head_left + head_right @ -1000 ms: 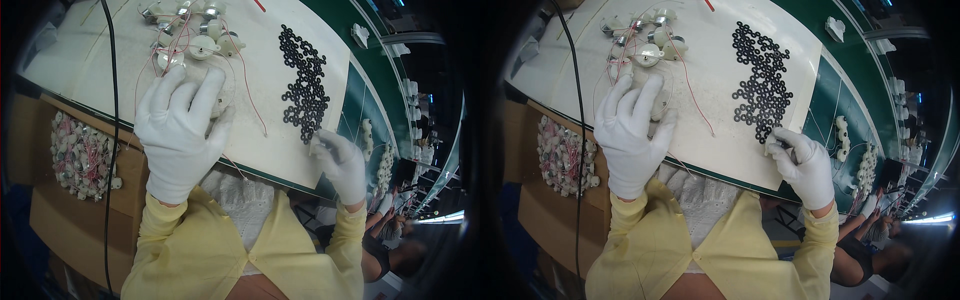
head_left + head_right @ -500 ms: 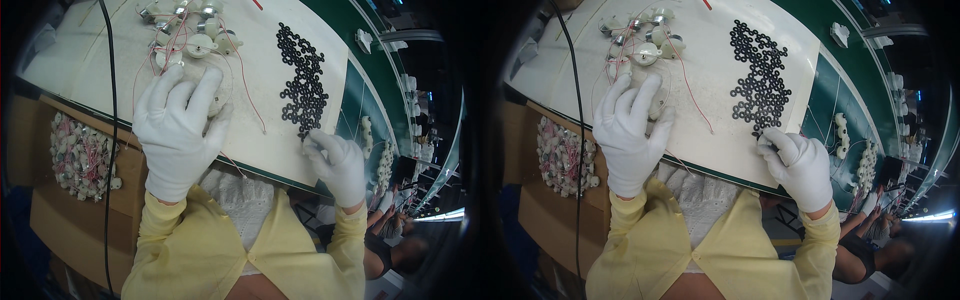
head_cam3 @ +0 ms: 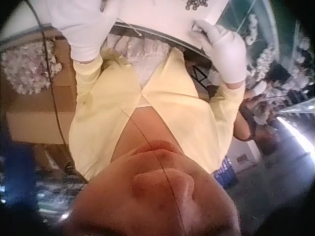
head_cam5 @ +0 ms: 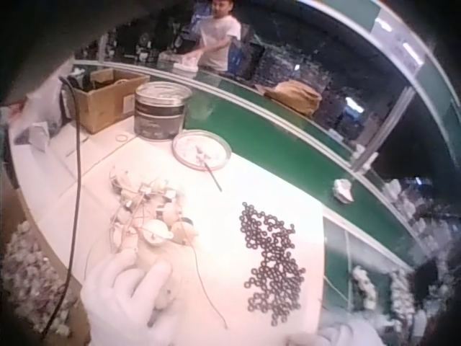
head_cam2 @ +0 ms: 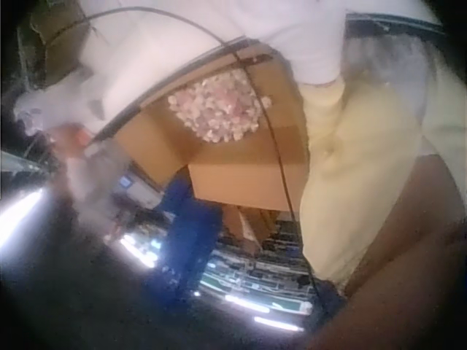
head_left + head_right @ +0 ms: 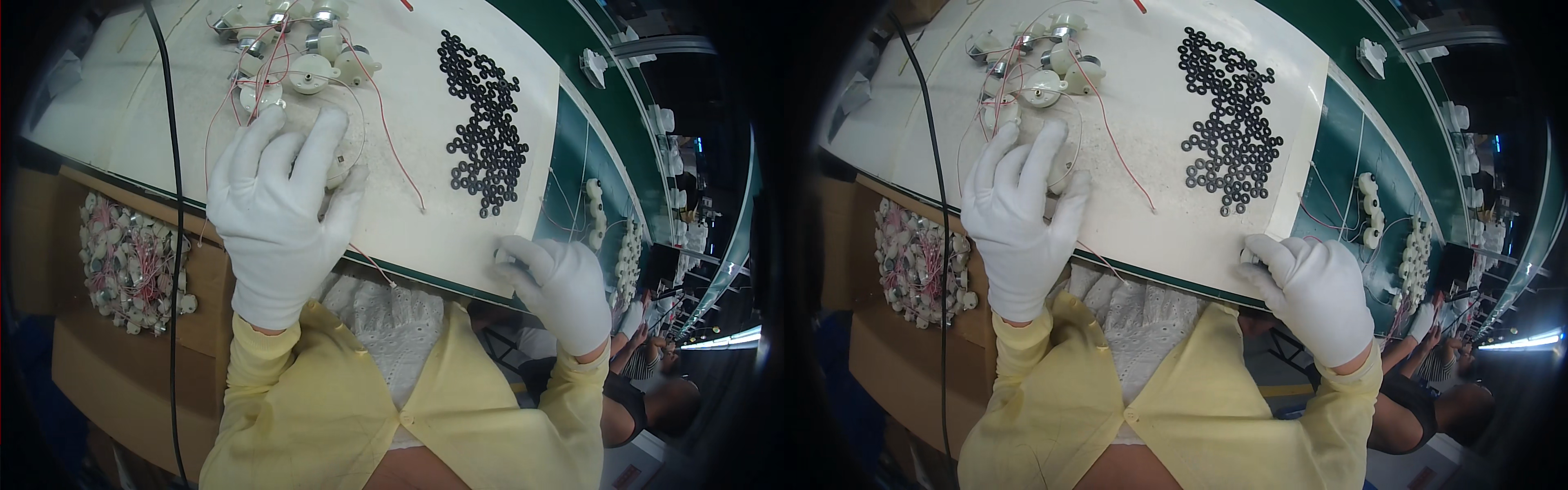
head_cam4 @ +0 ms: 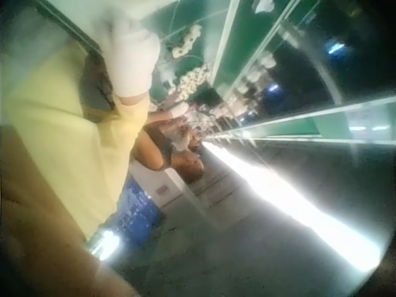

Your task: The person assembles small white electronic components by hand on a green workbench. They pick up black washers and place them onto the components, then handle red and white wires to connect or organize them. The process involves repetitive picking, placing, and manipulating of small parts.

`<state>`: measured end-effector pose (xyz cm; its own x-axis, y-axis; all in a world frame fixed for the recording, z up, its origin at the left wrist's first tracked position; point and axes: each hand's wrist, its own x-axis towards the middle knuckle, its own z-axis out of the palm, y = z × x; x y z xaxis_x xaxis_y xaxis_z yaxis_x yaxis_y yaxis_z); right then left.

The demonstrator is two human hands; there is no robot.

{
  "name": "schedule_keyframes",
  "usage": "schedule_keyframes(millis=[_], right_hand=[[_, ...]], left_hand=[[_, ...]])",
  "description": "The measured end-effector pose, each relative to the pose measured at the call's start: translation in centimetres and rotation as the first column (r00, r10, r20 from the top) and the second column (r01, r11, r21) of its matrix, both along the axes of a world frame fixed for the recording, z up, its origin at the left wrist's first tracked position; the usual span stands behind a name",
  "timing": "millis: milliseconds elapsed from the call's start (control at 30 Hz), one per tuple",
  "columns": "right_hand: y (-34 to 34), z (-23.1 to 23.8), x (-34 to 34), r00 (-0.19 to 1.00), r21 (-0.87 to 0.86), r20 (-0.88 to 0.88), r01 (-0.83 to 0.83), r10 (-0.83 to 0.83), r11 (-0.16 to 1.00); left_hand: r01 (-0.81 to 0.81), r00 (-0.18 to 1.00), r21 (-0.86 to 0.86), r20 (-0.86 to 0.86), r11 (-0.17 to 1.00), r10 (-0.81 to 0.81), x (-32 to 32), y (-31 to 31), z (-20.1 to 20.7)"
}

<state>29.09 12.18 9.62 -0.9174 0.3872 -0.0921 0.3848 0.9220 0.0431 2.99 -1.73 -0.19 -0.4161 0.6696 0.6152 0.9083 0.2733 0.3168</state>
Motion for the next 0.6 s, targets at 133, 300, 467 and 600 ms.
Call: schedule_keyframes(millis=[133, 300, 467, 600], right_hand=[[-0.2, 0.6, -1.0, 0.999, -0.016, 0.038, -0.008, 0.008, 1.000], [0.3, -1.0, 0.1, 0.950, -0.294, -0.106, 0.251, -0.292, 0.922], [1.0, -5.1, 3.8, 0.829, -0.007, -0.306, 0.490, -0.468, 0.872], [0.5, -5.6, 6.1, 0.765, 0.000, -0.339, 0.582, -0.547, 0.813]], left_hand=[[-0.010, 1.000, 0.001, -0.025, 1.000, 0.010, 0.0, 0.1, 0.1], [0.007, 0.999, -0.063, 0.044, 0.998, -0.004, 0.1, -0.2, 0.3], [0.015, 0.999, -0.086, 0.030, 0.996, -0.013, 0.1, -0.2, 0.5], [0.023, 1.000, -0.064, 0.011, 0.998, -0.022, 0.0, -0.3, 0.3]])
